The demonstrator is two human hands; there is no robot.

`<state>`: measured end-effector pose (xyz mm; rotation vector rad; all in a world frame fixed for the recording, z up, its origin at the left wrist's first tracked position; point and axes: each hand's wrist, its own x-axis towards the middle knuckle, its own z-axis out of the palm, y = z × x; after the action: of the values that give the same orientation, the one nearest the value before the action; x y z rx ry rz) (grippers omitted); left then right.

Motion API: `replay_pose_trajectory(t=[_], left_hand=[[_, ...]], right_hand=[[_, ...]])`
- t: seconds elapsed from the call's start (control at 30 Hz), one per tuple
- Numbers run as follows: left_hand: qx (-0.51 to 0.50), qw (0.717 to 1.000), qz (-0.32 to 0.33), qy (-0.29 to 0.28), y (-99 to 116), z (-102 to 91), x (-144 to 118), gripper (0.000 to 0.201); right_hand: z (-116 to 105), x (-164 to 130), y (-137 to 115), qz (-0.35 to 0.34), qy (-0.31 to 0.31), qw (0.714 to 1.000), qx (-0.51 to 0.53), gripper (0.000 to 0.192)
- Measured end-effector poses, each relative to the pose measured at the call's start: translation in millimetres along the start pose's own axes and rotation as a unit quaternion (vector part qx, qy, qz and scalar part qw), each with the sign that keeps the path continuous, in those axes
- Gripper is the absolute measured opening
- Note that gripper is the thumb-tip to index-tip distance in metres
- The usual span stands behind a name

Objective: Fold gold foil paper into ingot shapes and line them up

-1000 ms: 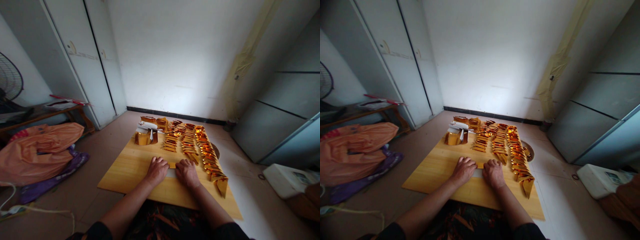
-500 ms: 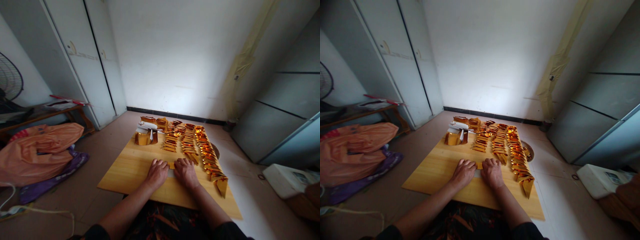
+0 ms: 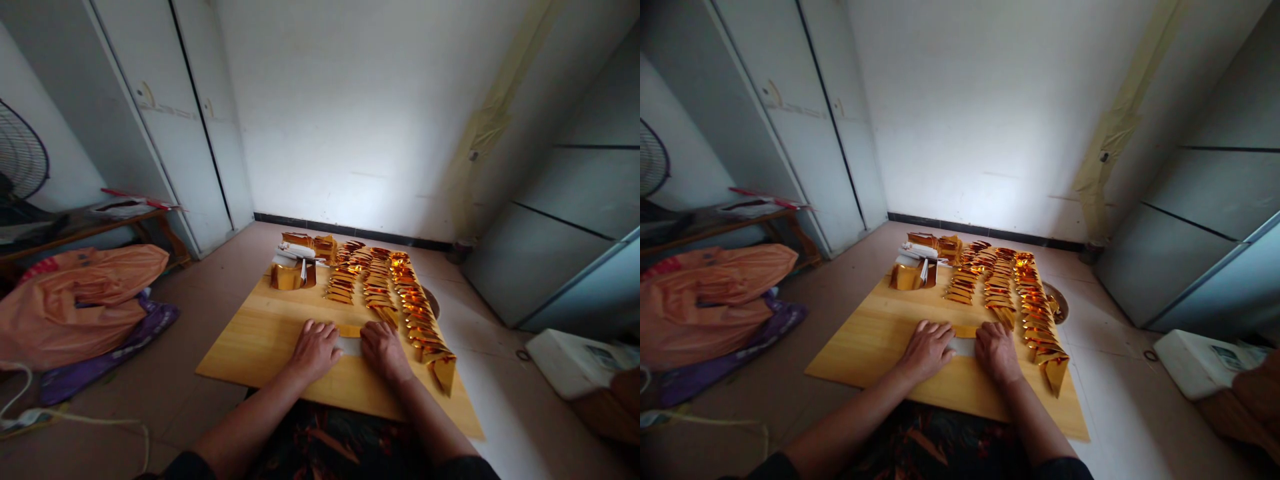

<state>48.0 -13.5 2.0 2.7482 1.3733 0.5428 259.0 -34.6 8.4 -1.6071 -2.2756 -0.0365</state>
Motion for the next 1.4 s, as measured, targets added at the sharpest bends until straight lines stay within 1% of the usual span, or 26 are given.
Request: replay_pose_trajectory(t=[0.07, 0.13, 0.23, 0.4, 0.57, 0.77, 0.9, 1.07, 1.17, 1.27, 1.33, 1.4], left_hand=[[-0.006, 1.000, 0.006, -0.006, -2, -2.3, -2, 0.034], [-0.007, 1.000, 0.016, -0.014, -7, -4.0, -3, 0.031], [-0.015, 0.999, 0.029, -0.021, -15, -5.5, 0, 0.027], [-0.016, 0.999, 0.040, -0.017, -23, -11.2, 5, 0.022], [0.002, 0.998, 0.054, -0.016, -17, -20.8, 8, 0.017], [-0.015, 0.997, 0.041, -0.064, -13, -16.6, 7, 0.022], [-0.028, 0.996, 0.043, -0.072, -16, -15.8, 6, 0.028], [-0.034, 0.995, 0.057, -0.075, -18, -20.4, 6, 0.033], [-0.027, 0.995, 0.062, -0.073, -18, -20.4, 6, 0.033], [-0.013, 0.996, 0.055, -0.072, -17, -17.6, 6, 0.028], [-0.010, 0.996, 0.050, -0.072, -17, -15.7, 7, 0.027], [-0.014, 0.996, 0.052, -0.071, -17, -15.1, 6, 0.028]], right_hand=[[-1, -2, 5, -0.050, -0.006, 0.998, 0.039, 0.027], [-2, -3, 7, -0.094, -0.025, 0.993, 0.069, 0.031], [-2, -3, 6, -0.118, -0.044, 0.988, 0.086, 0.030], [5, 4, -7, -0.094, -0.042, 0.992, 0.079, 0.025], [11, 7, -17, -0.081, -0.044, 0.993, 0.074, 0.021], [7, 6, -11, -0.102, -0.048, 0.990, 0.090, 0.023], [7, 9, -5, -0.122, -0.052, 0.986, 0.105, 0.022], [18, 12, -4, -0.094, -0.022, 0.990, 0.106, 0.015], [22, 14, -5, -0.079, -0.009, 0.991, 0.109, 0.014], [19, 14, -5, -0.076, -0.014, 0.991, 0.109, 0.014], [16, 14, -6, -0.080, -0.032, 0.990, 0.109, 0.016], [13, 13, -8, -0.076, -0.053, 0.990, 0.106, 0.028]])
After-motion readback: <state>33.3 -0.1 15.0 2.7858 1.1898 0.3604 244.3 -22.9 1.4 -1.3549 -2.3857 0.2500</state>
